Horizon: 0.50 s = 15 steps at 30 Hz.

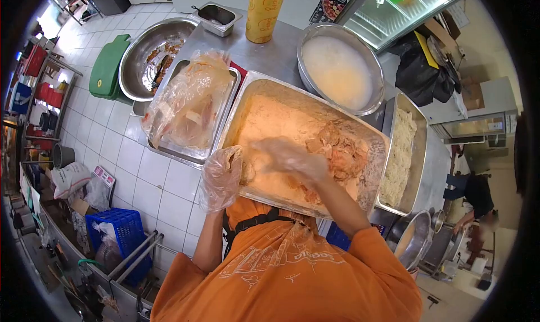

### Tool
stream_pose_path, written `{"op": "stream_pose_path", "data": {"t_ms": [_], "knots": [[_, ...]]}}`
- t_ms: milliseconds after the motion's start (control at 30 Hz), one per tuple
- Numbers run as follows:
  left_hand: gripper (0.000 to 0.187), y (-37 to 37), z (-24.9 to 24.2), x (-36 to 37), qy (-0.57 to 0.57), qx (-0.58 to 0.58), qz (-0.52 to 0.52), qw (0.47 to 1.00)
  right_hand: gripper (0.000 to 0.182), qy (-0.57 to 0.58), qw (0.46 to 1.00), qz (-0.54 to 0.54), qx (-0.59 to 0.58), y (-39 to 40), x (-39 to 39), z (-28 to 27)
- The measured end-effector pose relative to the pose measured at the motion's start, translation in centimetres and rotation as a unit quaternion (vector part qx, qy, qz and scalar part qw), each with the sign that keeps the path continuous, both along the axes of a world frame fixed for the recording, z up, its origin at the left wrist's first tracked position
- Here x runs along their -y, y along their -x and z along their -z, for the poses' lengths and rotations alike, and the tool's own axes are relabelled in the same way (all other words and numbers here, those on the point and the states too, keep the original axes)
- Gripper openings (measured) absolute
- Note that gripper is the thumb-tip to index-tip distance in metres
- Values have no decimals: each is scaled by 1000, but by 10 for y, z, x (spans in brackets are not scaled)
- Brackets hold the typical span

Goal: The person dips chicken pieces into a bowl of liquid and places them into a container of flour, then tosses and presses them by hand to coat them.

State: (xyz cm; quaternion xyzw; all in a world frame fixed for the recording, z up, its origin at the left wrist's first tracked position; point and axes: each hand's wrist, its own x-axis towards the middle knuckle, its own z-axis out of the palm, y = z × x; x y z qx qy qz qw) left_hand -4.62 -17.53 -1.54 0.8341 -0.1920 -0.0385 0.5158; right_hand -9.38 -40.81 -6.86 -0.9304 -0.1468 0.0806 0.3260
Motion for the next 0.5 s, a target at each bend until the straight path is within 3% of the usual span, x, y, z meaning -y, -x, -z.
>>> {"op": "stream_pose_path", "data": {"t_ms": [100, 200, 400, 467, 500], "knots": [[17, 2, 0, -4, -5, -20, -10, 1000, 74, 173, 974, -15, -144, -16, -38, 19], [17, 3, 2, -3, -9, -23, -21, 999, 77, 149, 986, -7, -80, -6, -31, 41], [17, 2, 3, -4, 2, 27, -14, 1000, 63, 76, 989, 54, -114, -6, -13, 17], [17, 3, 4, -4, 0, 8, -23, 1000, 61, -102, 975, 94, -175, -16, 19, 45], [17, 3, 2, -4, -9, 3, -25, 1000, 60, -144, 976, 121, -107, -16, 28, 50]]}}
